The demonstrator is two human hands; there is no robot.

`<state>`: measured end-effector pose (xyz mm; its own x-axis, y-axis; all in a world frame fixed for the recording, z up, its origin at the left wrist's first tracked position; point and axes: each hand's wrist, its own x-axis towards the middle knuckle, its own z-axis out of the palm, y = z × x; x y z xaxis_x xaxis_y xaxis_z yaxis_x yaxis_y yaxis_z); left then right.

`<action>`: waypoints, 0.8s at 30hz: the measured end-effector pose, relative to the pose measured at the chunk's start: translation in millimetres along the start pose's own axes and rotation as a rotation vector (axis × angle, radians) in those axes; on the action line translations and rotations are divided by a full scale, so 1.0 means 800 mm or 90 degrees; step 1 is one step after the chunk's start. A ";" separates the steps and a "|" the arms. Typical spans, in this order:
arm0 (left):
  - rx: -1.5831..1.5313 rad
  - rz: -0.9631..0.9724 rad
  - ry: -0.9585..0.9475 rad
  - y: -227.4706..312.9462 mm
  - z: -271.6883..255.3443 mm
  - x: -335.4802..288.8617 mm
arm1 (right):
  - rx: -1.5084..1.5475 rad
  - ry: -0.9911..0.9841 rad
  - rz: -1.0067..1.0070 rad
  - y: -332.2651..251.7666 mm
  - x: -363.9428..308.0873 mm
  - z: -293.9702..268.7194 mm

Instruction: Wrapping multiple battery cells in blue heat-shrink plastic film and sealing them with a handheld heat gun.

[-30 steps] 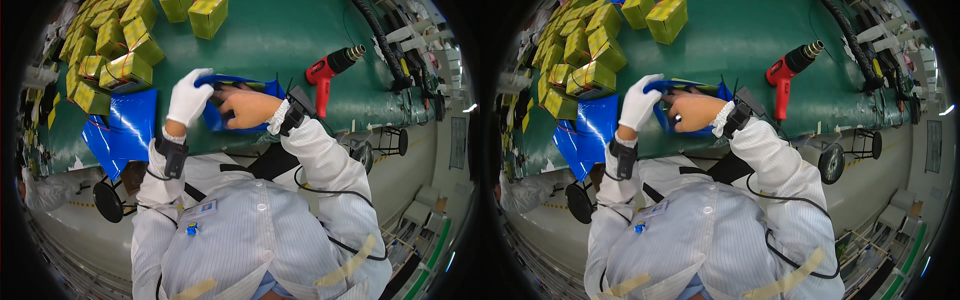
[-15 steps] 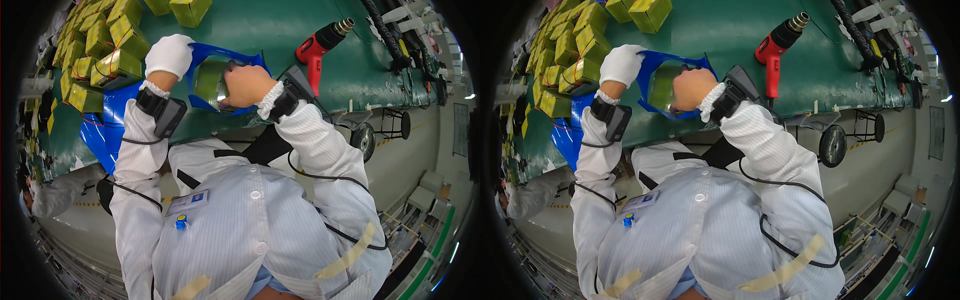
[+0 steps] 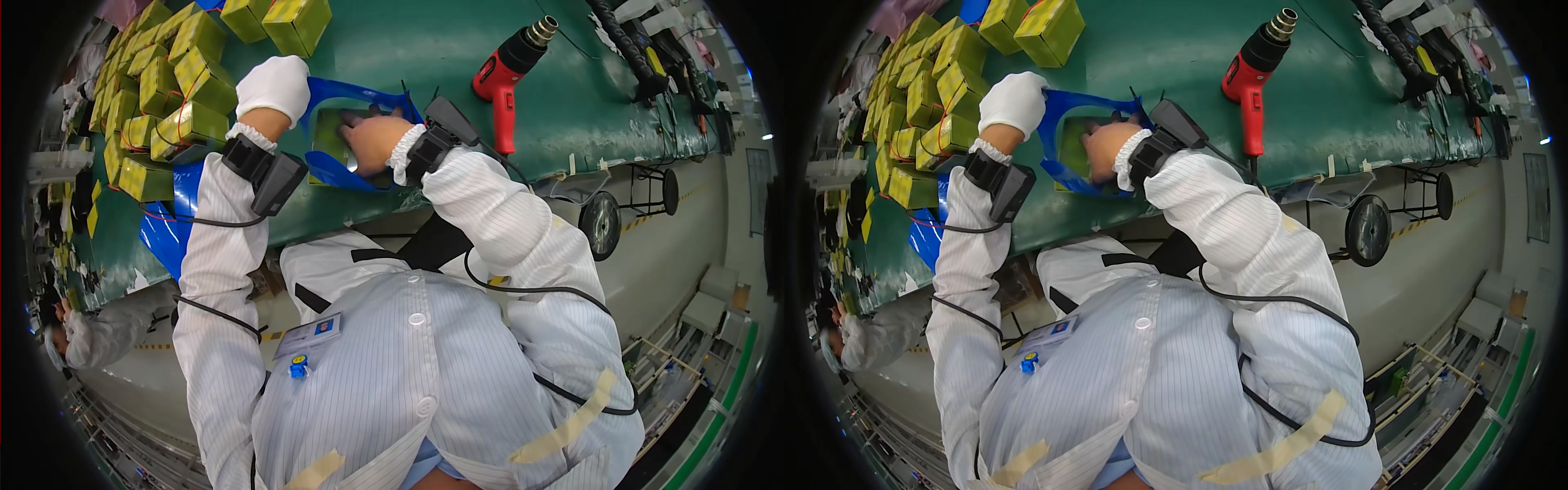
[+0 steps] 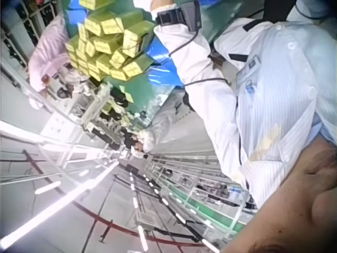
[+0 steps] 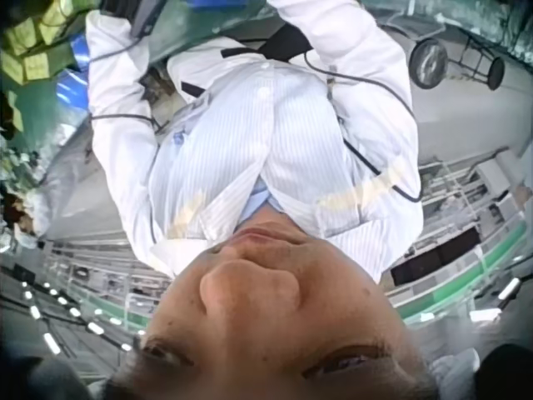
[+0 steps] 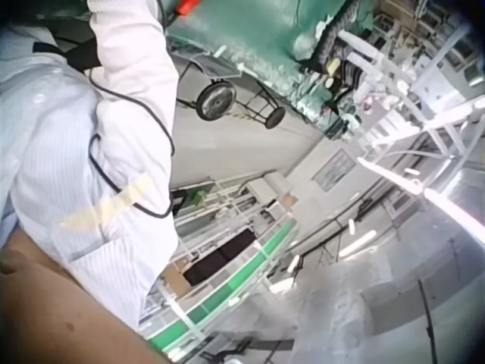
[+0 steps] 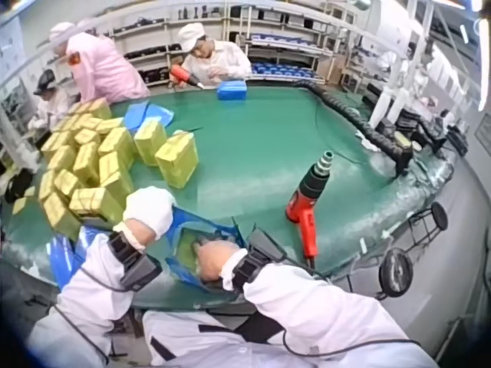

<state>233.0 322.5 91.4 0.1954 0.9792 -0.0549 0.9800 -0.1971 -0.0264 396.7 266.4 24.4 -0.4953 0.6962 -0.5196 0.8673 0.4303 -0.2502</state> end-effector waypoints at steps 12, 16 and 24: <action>-0.008 0.064 -0.183 -0.025 0.024 0.001 | -0.021 0.002 -0.073 0.001 -0.003 0.006; -0.111 0.162 -0.184 -0.038 0.014 -0.003 | -0.070 0.010 -0.041 -0.026 -0.013 0.001; -0.066 0.156 -0.166 -0.032 0.029 -0.010 | -0.075 0.045 -0.031 -0.052 -0.025 0.013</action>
<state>205.2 318.3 69.2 0.4226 0.8555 -0.2993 0.9061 -0.4057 0.1196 371.4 228.5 36.4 -0.5421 0.7102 -0.4493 0.8327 0.5257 -0.1738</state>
